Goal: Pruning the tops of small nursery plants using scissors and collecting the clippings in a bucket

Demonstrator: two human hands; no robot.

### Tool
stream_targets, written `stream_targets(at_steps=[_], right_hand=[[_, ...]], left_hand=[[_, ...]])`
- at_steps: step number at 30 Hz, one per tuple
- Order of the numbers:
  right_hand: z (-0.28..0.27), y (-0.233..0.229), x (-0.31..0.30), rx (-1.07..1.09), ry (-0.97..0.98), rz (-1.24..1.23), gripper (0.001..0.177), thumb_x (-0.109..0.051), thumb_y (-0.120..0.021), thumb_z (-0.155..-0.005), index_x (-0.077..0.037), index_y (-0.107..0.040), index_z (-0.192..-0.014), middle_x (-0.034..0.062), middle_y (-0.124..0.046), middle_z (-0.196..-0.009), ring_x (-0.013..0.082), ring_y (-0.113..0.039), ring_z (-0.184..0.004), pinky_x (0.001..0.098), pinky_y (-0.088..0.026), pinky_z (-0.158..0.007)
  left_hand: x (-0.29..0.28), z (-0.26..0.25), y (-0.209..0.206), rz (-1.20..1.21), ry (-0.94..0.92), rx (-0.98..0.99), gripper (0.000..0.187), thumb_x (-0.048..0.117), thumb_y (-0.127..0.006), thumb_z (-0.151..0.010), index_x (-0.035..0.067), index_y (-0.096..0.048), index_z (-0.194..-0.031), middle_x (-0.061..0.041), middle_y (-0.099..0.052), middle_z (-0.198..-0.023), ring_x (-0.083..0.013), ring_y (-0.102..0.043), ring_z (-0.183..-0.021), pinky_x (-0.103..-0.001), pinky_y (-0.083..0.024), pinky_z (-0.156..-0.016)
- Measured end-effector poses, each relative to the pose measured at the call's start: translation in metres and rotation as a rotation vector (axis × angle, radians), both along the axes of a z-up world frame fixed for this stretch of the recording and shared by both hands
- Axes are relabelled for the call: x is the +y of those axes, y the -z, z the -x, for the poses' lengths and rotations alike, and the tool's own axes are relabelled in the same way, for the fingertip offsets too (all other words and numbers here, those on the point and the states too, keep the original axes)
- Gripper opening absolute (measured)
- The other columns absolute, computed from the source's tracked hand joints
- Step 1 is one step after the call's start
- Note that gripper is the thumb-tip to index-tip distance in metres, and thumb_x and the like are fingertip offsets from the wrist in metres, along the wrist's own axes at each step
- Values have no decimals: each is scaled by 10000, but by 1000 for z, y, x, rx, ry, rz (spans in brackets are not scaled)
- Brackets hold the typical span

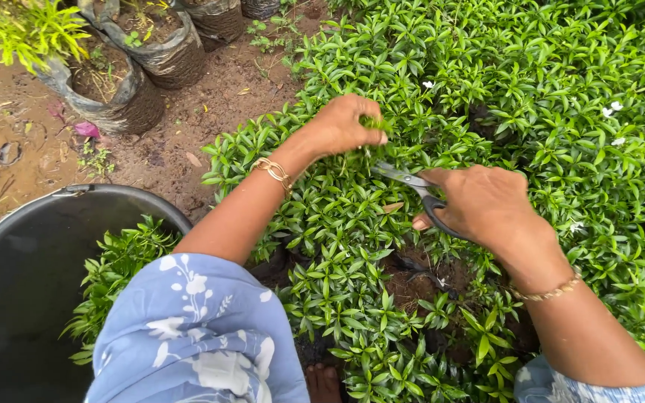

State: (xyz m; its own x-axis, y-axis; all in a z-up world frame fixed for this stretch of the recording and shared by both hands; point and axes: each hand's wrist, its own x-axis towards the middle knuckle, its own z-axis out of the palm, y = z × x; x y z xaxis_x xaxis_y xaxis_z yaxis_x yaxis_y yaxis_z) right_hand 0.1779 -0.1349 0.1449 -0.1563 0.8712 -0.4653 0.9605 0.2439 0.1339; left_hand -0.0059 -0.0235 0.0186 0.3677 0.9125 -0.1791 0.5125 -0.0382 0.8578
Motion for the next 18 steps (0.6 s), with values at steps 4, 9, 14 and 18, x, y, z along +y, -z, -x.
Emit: stream_targets(at_steps=[4, 9, 14, 18], right_hand=[[-31, 15, -9, -91, 5, -10, 769, -759, -627, -781, -486, -420, -1469, 40, -710, -1242, 323, -678, -1170, 489, -583, -837], [-57, 5, -29, -70, 87, -173, 841, -793, -601, -705, -589, -409, -1497, -31, -799, -1079, 308, -761, -1077, 450, -609, -833], [-77, 26, -29, 66, -162, -403, 937, -768, -659, -645, -469, -503, -1519, -104, -775, -939, 172, -774, -877, 371, -596, -611], [-74, 24, -32, 26, -194, -422, 956, -823, -611, -626, -483, -494, -1513, -91, -775, -953, 193, -796, -825, 388, -614, -563]], left_hand=[[-24, 48, -57, -57, -115, -10, 180, 179, -803, -864, 185, -632, -811, -174, -454, -1581, -397, -330, -1492, -545, -235, -1232], [-110, 146, -133, -873, -333, 410, 153, 143, -637, -904, 121, -745, -1010, -41, -729, -880, -177, -570, -629, -381, -422, -529], [-231, 238, -110, -1048, -618, 762, 83, 73, -630, -1096, 11, -600, -1143, -117, -629, -991, -239, -529, -807, -408, -430, -701], [-288, 249, -70, 148, -736, 1129, 578, 563, -547, -976, 34, -561, -1208, -293, -622, -1156, -483, -630, -1083, -611, -536, -833]])
